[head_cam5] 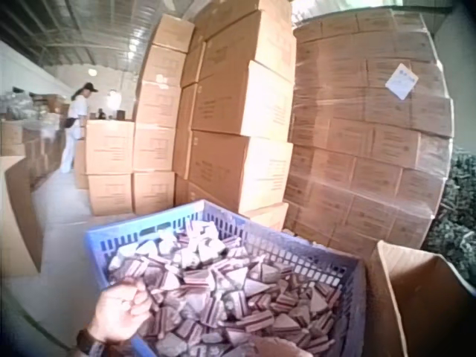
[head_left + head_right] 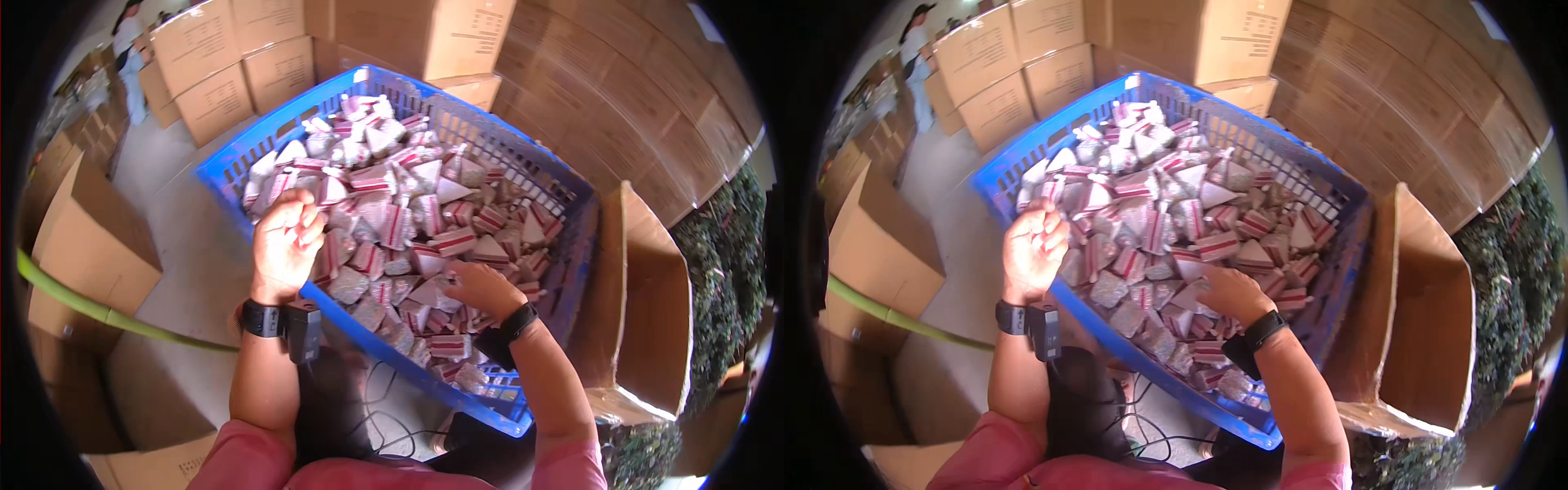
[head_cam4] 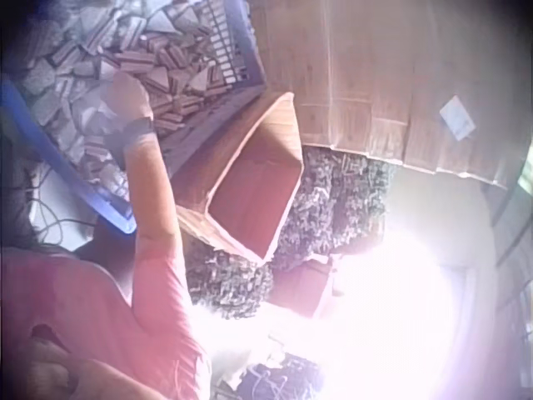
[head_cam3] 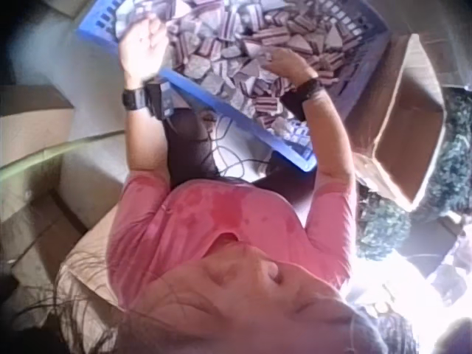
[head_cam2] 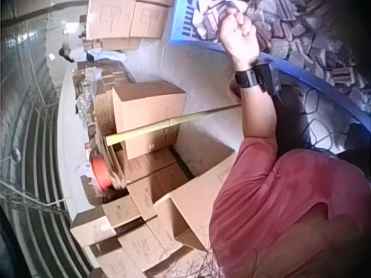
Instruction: Sorting and packing small packaged products from a crate into cardboard boxes in a warehouse.
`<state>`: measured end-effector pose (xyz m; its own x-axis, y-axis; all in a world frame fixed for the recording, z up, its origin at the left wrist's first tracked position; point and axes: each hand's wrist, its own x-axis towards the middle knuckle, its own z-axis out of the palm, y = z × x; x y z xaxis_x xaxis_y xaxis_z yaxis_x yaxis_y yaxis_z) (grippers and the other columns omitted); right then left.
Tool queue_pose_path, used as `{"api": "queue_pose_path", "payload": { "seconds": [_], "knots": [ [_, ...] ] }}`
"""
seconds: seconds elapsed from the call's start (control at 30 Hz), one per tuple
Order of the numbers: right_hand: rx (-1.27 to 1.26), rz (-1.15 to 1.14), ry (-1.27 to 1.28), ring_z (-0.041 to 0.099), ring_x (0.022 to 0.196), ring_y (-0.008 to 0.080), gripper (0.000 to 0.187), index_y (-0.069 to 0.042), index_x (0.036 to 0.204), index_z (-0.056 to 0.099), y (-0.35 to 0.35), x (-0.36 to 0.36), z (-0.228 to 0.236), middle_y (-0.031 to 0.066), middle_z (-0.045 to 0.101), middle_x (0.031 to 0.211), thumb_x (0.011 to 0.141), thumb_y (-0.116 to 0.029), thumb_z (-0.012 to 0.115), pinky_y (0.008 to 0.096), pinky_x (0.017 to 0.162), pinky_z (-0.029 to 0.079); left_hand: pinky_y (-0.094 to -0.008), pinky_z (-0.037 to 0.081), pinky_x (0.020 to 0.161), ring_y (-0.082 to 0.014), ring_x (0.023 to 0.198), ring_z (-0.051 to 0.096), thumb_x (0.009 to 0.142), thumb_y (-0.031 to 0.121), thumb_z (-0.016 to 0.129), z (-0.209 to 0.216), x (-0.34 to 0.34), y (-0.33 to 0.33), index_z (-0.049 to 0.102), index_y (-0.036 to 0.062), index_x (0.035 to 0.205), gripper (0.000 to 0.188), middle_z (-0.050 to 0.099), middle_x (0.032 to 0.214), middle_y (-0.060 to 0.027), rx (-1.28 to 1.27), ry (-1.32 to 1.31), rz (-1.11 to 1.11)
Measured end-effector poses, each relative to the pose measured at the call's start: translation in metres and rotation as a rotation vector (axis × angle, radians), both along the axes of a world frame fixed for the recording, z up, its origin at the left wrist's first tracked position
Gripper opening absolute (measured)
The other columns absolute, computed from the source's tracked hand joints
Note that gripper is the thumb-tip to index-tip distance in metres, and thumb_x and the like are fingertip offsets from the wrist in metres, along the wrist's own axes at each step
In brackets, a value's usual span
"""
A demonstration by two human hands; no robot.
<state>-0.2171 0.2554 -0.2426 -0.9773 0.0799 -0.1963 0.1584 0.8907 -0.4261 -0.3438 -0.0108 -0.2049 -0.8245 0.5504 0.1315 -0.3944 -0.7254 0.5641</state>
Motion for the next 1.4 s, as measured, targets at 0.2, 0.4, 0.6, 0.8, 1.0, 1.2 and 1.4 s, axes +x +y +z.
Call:
{"api": "queue_pose_path", "payload": {
  "seconds": [0.2,0.4,0.6,0.8,1.0,1.2,1.4],
  "knots": [
    [-0.177,-0.024,-0.294,0.047,0.108,0.0346,0.080,-0.003,0.132,0.020,0.016,-0.028,-0.066,0.0239,0.047,0.117,0.068,-0.022,0.065,0.0356,0.089,0.038,-0.0201,0.027,0.033,-0.0073,0.036,0.036,0.075,0.010,0.051,-0.068,0.008,-0.103,0.052,0.0060,0.074,0.004,0.043,0.051,0.0004,-0.595,-0.236,0.308],
    [-0.034,-0.363,0.038,0.052,0.093,0.0421,0.075,-0.003,0.121,0.029,0.006,-0.011,-0.141,0.0283,0.054,0.098,0.061,-0.033,0.063,0.0464,0.081,0.041,-0.0375,0.044,0.075,-0.0268,0.087,0.054,0.080,0.009,0.045,-0.277,0.029,-0.188,0.048,0.0052,0.108,0.029,0.055,0.098,-0.0114,-1.534,0.334,0.871],
    [-0.130,-0.291,0.189,0.057,0.082,0.0320,0.064,-0.004,0.108,0.041,0.000,-0.010,-0.137,0.0165,0.057,0.088,0.060,-0.038,0.067,0.0389,0.073,0.044,-0.0366,0.042,0.082,-0.0268,0.080,0.060,0.062,0.030,0.064,-0.394,0.040,-0.232,0.060,0.0177,0.098,0.039,0.059,0.095,-0.0156,-1.613,-0.043,0.691],
    [-0.078,-0.311,0.199,0.056,0.086,0.0366,0.061,0.002,0.108,0.042,0.019,-0.015,-0.130,0.0219,0.058,0.091,0.066,-0.034,0.066,0.0412,0.074,0.044,-0.0352,0.043,0.081,-0.0265,0.086,0.058,0.070,0.035,0.060,-0.385,-0.012,-0.233,0.049,0.0177,0.112,0.047,0.058,0.097,-0.0140,-1.485,0.043,0.732],
    [-0.742,-0.330,0.074,0.058,0.075,0.0208,0.048,0.000,0.115,0.040,0.046,-0.013,-0.088,0.0167,0.057,0.098,0.076,-0.020,0.060,0.0313,0.054,0.047,-0.0255,0.044,0.073,-0.0112,0.079,0.054,0.083,0.012,0.052,-0.179,-0.017,-0.158,0.057,0.0040,0.090,0.012,0.059,0.085,-0.0020,-1.252,0.339,0.697],
    [-1.153,-0.265,0.473,0.057,0.080,0.0164,0.049,0.004,0.118,0.039,-0.027,0.062,0.061,0.0109,0.053,0.102,0.079,-0.018,0.059,0.0230,0.052,0.048,-0.0268,0.044,0.080,-0.0125,0.090,0.054,0.087,0.016,0.050,0.002,0.038,-0.027,0.053,0.0022,0.099,0.018,0.056,0.095,-0.0057,-0.633,0.816,0.364],
    [-0.898,-0.222,0.582,0.051,0.098,0.0183,0.053,0.004,0.122,0.038,-0.037,0.104,0.101,0.0141,0.049,0.113,0.078,-0.015,0.060,0.0285,0.080,0.044,-0.0198,0.039,0.045,-0.0064,0.055,0.048,0.089,0.043,0.040,0.014,0.096,0.095,0.051,0.0059,0.102,0.040,0.050,0.067,0.0001,-0.747,0.594,-0.337]
  ]
}}
